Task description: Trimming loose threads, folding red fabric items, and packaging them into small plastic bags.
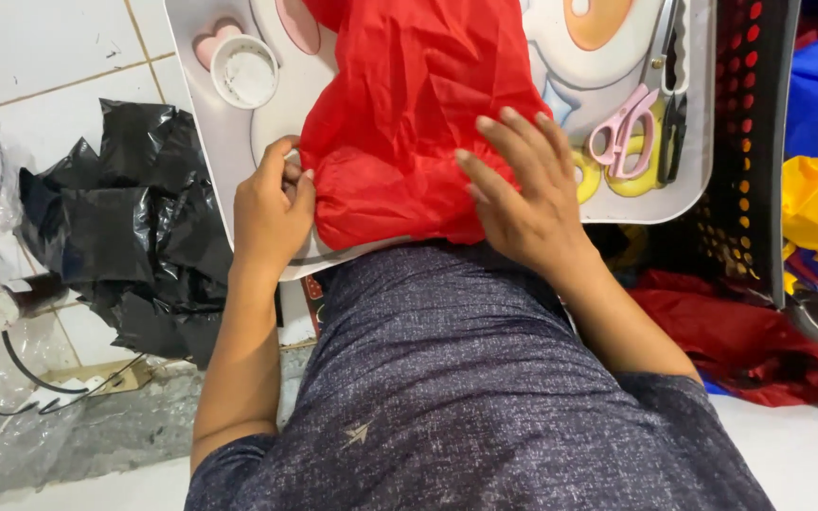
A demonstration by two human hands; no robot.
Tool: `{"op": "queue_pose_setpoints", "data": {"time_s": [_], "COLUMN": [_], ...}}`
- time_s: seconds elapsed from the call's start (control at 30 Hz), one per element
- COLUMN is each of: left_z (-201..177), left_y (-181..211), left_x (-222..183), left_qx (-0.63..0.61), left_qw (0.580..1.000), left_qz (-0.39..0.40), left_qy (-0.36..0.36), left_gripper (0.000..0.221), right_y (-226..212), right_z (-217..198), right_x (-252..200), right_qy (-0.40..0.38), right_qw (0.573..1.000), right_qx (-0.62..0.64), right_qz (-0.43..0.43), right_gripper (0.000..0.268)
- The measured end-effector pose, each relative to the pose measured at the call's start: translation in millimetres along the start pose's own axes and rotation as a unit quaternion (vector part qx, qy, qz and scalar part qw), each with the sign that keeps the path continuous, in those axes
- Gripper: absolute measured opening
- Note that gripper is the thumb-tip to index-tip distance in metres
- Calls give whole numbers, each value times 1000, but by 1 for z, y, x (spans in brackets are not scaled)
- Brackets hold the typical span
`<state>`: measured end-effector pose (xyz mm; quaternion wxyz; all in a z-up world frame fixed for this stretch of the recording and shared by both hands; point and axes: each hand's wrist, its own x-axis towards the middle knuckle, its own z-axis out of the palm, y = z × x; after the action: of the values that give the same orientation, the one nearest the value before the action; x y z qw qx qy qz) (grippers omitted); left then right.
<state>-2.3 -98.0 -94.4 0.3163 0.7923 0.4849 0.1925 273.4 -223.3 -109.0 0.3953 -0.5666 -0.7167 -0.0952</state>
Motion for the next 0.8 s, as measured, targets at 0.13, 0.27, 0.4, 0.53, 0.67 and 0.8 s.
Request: {"op": "queue_pose_setpoints", "data": {"time_s": [0.13, 0.27, 0.4, 0.53, 0.67, 0.8], "left_z": [-1, -9, -13, 24, 39, 31], "left_y": [-16, -1, 53, 27, -4, 5], "left_x": [-1, -3, 4, 20, 36, 35], "left_qx": [89, 11, -15, 52, 211, 182], "left_qw": [996, 999, 975, 960, 953, 959], "left_qz": [17, 13, 217, 271, 206, 211], "left_qy": [29, 44, 54, -45, -66, -50], "left_gripper": [41, 41, 46, 48, 75, 71], "right_y": [14, 24, 21, 27, 37, 32], "right_z": [3, 12, 12, 11, 5, 2], "right_x": [6, -4, -5, -11, -8, -7], "right_qy": [-245, -311, -320, -321, -297, -308], "right_qw": [963, 941, 937, 938, 945, 941], "right_qx": [8, -4, -9, -12, -21, -14], "right_qz": [113, 135, 141, 131, 134, 142], "right_gripper": [77, 105, 109, 111, 108, 107]}}
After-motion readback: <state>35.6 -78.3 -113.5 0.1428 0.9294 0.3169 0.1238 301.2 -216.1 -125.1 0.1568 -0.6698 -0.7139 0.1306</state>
